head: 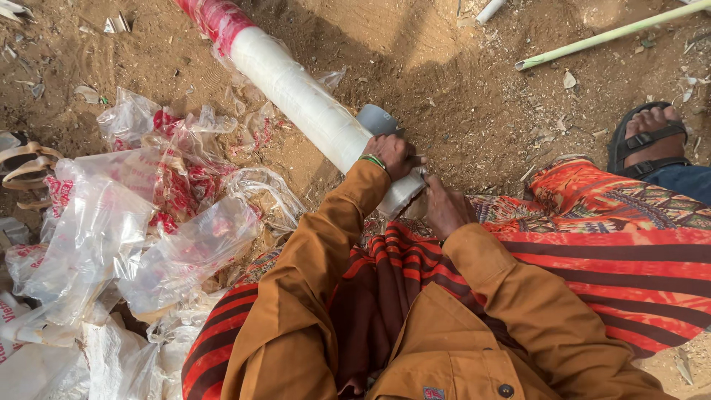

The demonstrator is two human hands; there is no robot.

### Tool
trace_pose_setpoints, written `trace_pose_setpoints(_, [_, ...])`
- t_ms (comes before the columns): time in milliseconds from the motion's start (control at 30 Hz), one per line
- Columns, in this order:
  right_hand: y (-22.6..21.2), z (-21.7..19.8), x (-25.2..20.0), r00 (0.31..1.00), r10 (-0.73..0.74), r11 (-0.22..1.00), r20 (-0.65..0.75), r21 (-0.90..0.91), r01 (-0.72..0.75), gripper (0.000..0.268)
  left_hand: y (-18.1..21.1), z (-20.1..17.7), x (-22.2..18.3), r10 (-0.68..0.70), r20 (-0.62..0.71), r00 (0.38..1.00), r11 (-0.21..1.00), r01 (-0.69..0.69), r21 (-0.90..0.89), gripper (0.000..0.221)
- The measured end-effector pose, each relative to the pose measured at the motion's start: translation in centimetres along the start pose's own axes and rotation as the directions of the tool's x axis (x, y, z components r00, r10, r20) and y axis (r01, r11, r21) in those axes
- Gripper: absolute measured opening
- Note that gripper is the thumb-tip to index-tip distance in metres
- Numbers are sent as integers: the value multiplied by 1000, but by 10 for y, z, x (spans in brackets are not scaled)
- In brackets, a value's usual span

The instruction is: The person wraps adhesive tape and plastic film around a large white plastic pipe, occasionally using a small tool to cut the film, while sitting on the ground in a storage area.

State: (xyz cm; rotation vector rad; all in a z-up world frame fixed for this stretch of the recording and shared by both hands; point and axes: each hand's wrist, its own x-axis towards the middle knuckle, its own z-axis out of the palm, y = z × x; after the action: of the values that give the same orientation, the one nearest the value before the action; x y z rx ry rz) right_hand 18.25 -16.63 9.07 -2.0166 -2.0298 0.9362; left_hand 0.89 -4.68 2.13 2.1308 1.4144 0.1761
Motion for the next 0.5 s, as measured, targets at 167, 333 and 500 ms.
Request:
trace_pose_setpoints(167, [16,13,-5,992,53,998,115,18,-56,35,-7,-1,4,34,-76,997,999,-31,29,45])
trace_pose_setpoints(333, [24,-5,8,918,287,955,274,-163,-250,37,-8,-7,3,-17,11,1000,1000,17,1,47])
trace_pose_setpoints(500, [18,-42,4,996,12,1000,83,-10,-11,36,-11,-12,13,-14,121,993,1000,14,3,52])
